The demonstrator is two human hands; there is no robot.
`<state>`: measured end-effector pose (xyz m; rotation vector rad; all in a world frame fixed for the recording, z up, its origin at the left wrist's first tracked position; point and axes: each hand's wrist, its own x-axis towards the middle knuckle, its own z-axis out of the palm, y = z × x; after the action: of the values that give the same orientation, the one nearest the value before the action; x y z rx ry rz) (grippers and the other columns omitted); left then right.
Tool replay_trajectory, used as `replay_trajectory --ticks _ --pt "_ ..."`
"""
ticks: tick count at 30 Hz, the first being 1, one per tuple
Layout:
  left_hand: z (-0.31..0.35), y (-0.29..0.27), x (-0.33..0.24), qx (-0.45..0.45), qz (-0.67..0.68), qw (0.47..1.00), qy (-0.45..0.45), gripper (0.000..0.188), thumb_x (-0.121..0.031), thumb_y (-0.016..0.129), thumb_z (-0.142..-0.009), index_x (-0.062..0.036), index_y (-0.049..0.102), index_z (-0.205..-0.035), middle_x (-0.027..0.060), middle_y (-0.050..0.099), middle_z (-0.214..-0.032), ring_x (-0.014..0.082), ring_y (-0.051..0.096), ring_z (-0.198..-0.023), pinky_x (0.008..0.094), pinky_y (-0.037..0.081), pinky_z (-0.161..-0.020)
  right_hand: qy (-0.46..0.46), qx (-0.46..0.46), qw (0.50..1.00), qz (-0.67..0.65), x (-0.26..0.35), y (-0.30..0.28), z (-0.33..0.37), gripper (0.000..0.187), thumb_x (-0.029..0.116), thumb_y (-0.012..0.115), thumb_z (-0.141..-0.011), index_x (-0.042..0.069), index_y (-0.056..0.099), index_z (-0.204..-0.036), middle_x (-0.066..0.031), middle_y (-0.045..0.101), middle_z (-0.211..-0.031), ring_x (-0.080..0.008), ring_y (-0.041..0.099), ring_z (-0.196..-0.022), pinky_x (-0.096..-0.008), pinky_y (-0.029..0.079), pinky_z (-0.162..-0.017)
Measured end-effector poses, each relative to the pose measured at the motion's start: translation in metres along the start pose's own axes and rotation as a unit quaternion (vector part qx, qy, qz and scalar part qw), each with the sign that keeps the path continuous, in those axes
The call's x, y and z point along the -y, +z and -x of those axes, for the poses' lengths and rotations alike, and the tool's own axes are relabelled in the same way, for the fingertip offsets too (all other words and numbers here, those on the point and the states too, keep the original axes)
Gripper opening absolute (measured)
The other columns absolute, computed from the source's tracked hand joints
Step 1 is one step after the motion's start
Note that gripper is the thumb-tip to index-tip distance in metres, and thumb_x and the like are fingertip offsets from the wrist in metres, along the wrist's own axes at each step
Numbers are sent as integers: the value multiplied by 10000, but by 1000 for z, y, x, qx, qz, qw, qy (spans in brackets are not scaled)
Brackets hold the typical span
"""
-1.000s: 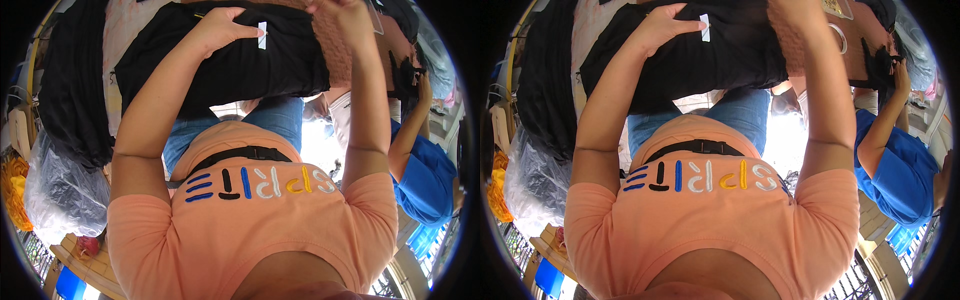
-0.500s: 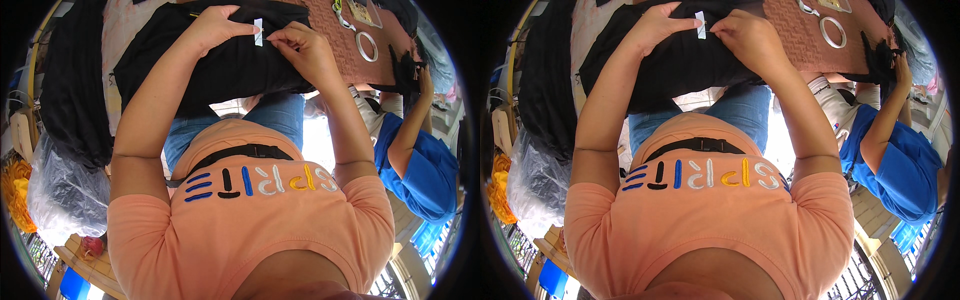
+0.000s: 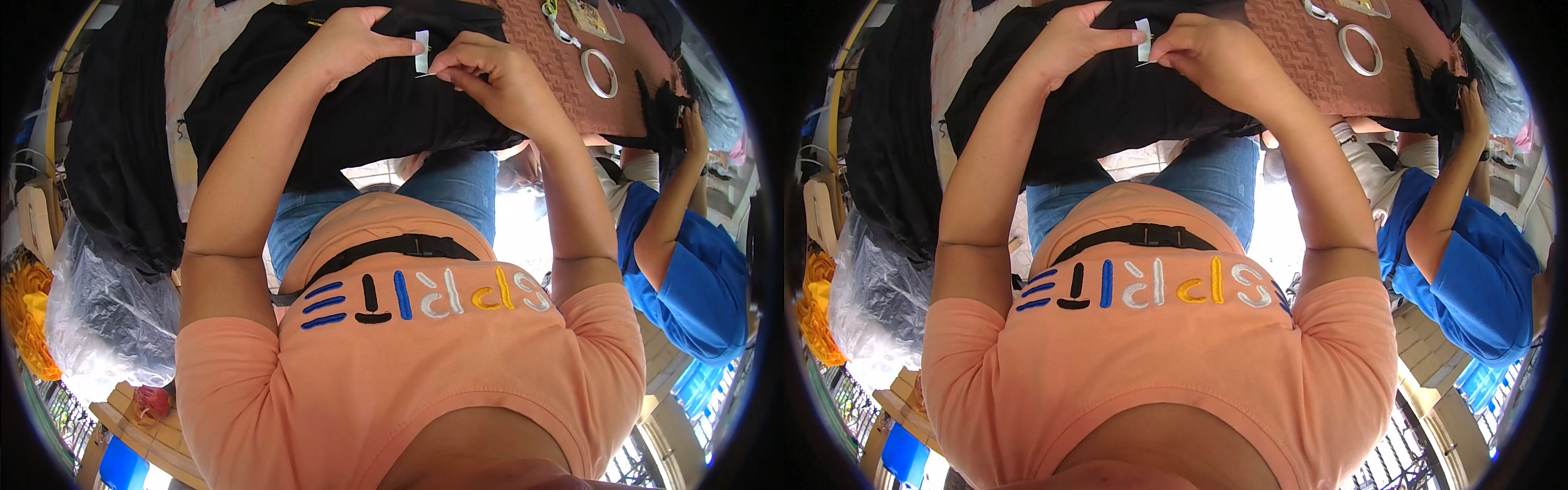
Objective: The person labels a garment by first positioning a guide template on the chest area of a black shirt, then applying a small piece of white adhesive tape followed by a larger white label using a small applicator tool.
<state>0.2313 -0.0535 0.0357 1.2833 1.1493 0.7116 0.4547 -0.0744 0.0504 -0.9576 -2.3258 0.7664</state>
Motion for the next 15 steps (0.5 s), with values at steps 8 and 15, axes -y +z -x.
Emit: replay_trajectory --ticks 8,15 --pt "0 0 2 6 11 1000 14 279 -78 779 -804 16 683 -1049 46 694 -951 126 629 -857 273 508 -802 94 -77 993 11 -12 -35 -3 76 -16 622 -917 31 668 -955 -16 648 -867 -91 606 -720 -228 494 -663" --pt "-9 1 14 30 -11 998 46 769 -201 848 -729 130 507 -1333 212 658 -1183 234 656 -1077 291 496 -944 112 -215 935 -259 -41 -81 -48 54 70 542 -999 59 586 -970 -20 631 -795 -95 605 -684 -226 474 -593"
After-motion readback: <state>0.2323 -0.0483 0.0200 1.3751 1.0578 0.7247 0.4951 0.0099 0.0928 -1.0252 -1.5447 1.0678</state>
